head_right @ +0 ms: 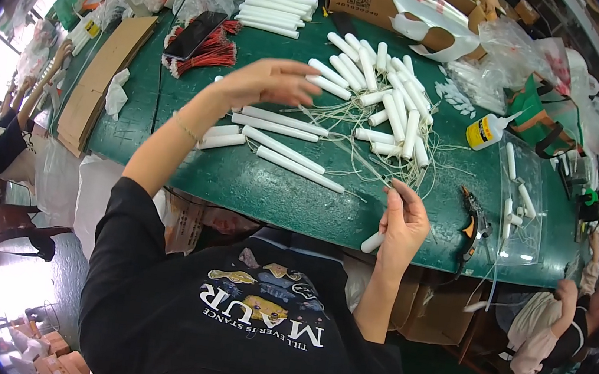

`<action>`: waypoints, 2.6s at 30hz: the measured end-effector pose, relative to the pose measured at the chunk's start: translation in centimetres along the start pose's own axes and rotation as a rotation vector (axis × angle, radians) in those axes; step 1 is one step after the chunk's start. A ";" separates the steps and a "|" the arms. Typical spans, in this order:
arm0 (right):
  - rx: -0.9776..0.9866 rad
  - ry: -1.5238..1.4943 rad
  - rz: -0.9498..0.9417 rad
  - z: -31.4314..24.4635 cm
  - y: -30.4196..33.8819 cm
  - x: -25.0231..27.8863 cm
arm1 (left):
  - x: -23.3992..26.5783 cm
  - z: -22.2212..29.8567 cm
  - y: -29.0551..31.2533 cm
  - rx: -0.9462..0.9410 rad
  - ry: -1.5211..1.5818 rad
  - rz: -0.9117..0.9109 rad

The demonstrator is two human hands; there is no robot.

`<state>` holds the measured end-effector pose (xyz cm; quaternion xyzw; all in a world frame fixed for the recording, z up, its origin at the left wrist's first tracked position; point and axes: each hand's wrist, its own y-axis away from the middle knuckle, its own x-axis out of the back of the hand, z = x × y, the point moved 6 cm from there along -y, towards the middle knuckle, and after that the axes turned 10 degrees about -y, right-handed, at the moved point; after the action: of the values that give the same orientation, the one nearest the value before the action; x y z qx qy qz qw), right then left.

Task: The worker is manually assembling small white cylindrical components with long thin wires attached.

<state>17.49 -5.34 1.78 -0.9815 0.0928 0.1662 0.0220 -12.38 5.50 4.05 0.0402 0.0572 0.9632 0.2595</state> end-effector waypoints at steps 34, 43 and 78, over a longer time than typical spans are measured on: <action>0.488 -0.467 -0.128 -11.7 -1.4 -4.6 | -6.7 6.4 9.6 -0.530 -0.449 0.730; 0.476 -0.447 -0.158 -11.3 -1.0 -4.6 | -7.7 4.7 10.4 -0.465 -0.391 0.631; 0.386 -0.364 -0.232 -9.3 -2.2 -5.0 | -10.5 3.1 11.5 -0.332 -0.267 0.199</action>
<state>16.27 -2.96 12.28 -0.9171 0.0045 0.3155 0.2436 -8.72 -9.40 8.10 0.1293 -0.1408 0.9664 0.1717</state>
